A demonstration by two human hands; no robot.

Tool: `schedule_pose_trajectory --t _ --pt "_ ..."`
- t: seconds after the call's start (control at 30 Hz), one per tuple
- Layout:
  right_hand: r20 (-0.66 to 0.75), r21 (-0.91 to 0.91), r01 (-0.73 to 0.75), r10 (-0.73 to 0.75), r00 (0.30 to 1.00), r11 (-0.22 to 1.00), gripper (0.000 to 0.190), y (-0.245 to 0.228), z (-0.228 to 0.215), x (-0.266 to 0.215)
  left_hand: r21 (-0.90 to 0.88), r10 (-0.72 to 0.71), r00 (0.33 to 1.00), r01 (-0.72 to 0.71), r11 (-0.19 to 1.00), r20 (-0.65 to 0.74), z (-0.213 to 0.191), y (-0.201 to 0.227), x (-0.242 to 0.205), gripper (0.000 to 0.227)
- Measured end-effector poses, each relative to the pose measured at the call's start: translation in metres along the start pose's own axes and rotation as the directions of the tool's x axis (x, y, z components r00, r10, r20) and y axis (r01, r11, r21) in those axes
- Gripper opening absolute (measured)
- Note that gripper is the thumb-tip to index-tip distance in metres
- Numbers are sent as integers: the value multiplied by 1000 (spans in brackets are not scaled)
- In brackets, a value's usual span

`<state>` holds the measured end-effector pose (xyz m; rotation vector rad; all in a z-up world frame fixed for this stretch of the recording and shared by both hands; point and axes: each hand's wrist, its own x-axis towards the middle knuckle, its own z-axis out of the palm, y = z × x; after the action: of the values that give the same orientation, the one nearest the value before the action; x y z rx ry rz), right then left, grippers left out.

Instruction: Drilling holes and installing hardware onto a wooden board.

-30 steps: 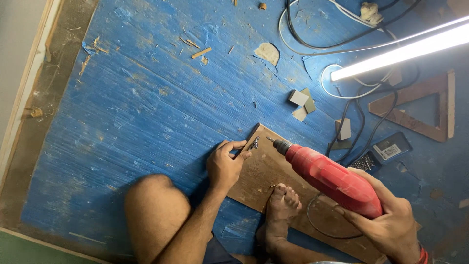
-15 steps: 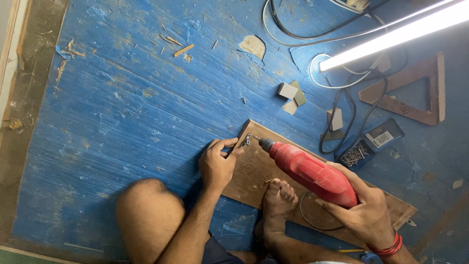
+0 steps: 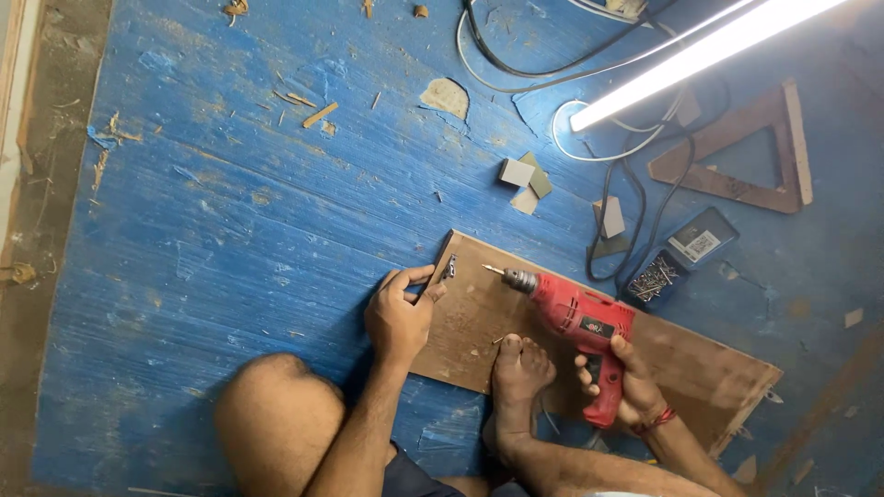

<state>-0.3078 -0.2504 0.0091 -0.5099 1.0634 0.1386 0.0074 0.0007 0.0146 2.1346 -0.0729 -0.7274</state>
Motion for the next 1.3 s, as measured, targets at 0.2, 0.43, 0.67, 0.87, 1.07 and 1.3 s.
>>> schedule_pose_trajectory --t 0.2,0.43,0.67,0.87,1.07,1.3 --pt "32 96 87 -90 995 992 62 32 -41 12 13 61 998 -61 998 3 1 0 -3 32" --pt "-38 -558 182 -245 969 810 62 26 -61 28 3 92 995 -92 996 -34 3 -5 -3 33" --pt "-209 -904 -264 -191 959 -336 61 -85 88 -33 13 87 995 -87 996 -51 2 -1 -4 34" --pt "345 -938 291 -434 832 -188 31 -118 242 14 13 38 999 -38 999 -28 2 2 -5 35" --pt "674 -738 556 -395 624 -382 26 -89 291 160 28 2 1000 -2 1000 6 -2 8 -3 34" --pt "632 -759 467 -342 695 -453 26 -87 298 176 8 1 1000 -2 1000 27 0 5 -1 34"
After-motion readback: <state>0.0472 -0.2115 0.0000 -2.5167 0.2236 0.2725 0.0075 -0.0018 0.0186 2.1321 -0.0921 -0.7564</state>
